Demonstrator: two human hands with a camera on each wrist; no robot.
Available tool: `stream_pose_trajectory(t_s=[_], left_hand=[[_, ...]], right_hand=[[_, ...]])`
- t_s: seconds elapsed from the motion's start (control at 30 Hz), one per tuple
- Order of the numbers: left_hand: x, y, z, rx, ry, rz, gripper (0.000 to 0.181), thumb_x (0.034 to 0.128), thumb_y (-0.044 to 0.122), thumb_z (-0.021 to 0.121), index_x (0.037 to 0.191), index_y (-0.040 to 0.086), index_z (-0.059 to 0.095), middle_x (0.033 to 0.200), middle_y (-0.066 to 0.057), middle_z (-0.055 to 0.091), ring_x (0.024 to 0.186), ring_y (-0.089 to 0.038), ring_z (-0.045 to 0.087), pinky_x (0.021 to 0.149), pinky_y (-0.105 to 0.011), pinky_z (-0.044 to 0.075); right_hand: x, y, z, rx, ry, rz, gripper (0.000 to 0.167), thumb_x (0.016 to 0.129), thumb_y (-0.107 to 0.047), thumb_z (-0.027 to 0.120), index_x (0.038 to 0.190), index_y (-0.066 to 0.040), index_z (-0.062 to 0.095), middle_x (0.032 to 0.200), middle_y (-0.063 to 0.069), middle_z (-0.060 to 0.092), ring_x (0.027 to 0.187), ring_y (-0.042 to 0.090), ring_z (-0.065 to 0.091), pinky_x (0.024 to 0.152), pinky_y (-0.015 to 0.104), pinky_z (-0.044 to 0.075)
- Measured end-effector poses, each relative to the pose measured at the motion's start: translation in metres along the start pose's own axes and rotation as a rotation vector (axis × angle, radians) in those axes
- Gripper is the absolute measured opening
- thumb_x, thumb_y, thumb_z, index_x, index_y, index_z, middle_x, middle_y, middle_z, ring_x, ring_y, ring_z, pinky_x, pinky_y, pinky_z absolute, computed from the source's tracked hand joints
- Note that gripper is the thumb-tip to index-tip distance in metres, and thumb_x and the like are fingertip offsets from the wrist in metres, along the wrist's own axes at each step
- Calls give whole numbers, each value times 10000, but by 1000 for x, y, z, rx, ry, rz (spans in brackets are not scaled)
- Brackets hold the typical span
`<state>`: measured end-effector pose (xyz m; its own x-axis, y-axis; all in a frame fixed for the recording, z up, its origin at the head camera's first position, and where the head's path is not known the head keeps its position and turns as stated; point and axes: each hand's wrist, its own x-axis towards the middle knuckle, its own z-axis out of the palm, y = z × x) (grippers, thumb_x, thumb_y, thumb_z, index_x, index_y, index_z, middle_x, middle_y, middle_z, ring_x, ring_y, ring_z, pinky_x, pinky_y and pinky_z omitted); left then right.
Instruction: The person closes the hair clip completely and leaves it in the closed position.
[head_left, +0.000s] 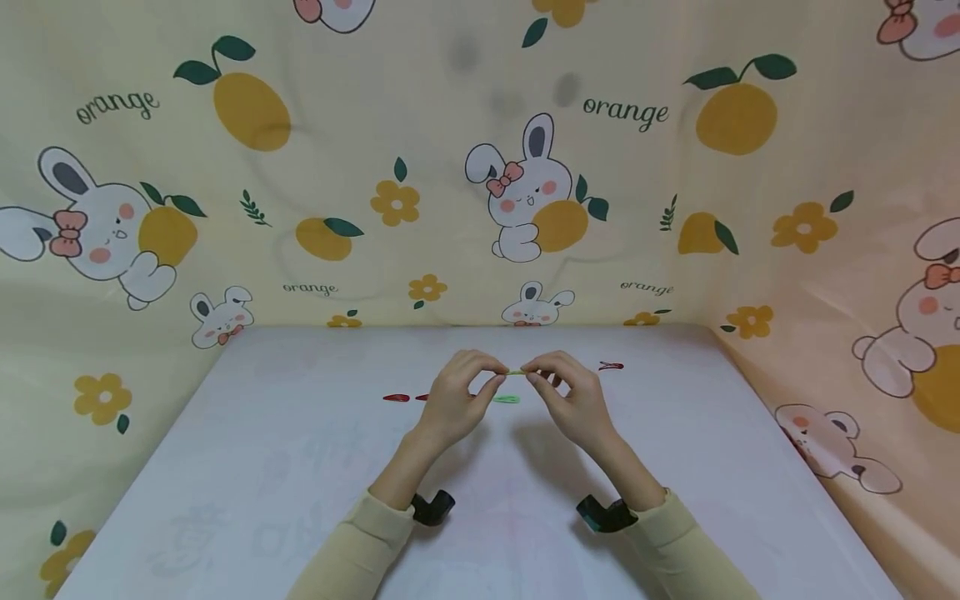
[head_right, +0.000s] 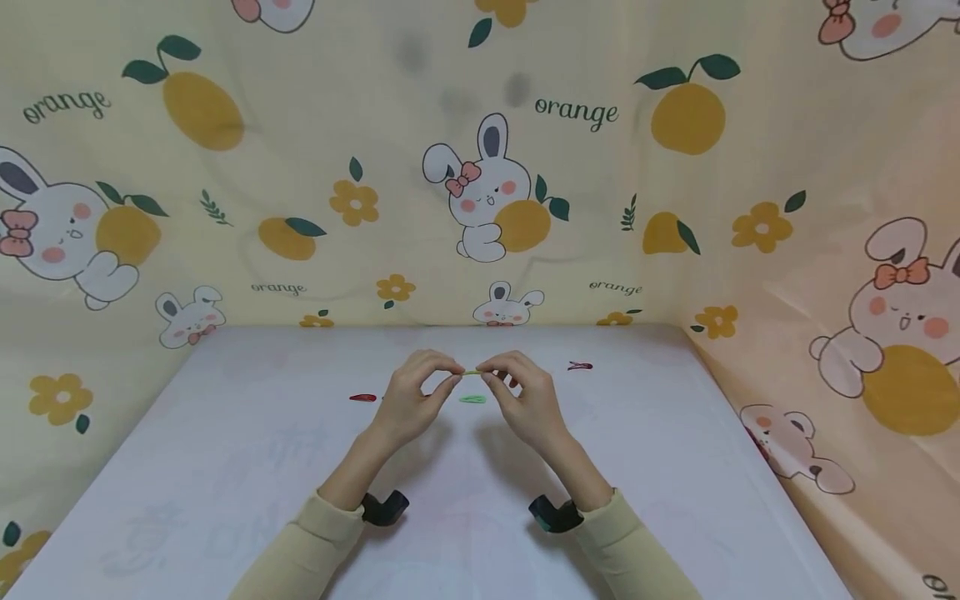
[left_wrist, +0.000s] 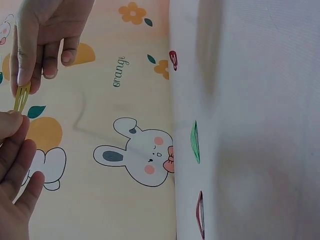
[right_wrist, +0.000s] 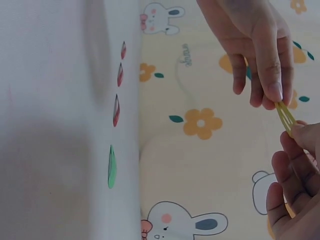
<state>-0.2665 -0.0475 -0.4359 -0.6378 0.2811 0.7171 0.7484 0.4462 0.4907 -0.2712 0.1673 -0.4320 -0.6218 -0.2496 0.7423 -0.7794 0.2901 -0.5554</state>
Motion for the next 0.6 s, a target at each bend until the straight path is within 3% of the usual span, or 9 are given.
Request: stream_pose_trajectory(t_s=[0.6], left_hand=[[-3,-3,4,16,63,57,149,893,-42,766,973,74,718,959,-27,729,976,-215,653,868,-360,545]], right_hand=[[-3,-1,4,-5,-31,-21,224,906,105,727,1022,-85,753,962,29,739,816,158,630,695,223,485]])
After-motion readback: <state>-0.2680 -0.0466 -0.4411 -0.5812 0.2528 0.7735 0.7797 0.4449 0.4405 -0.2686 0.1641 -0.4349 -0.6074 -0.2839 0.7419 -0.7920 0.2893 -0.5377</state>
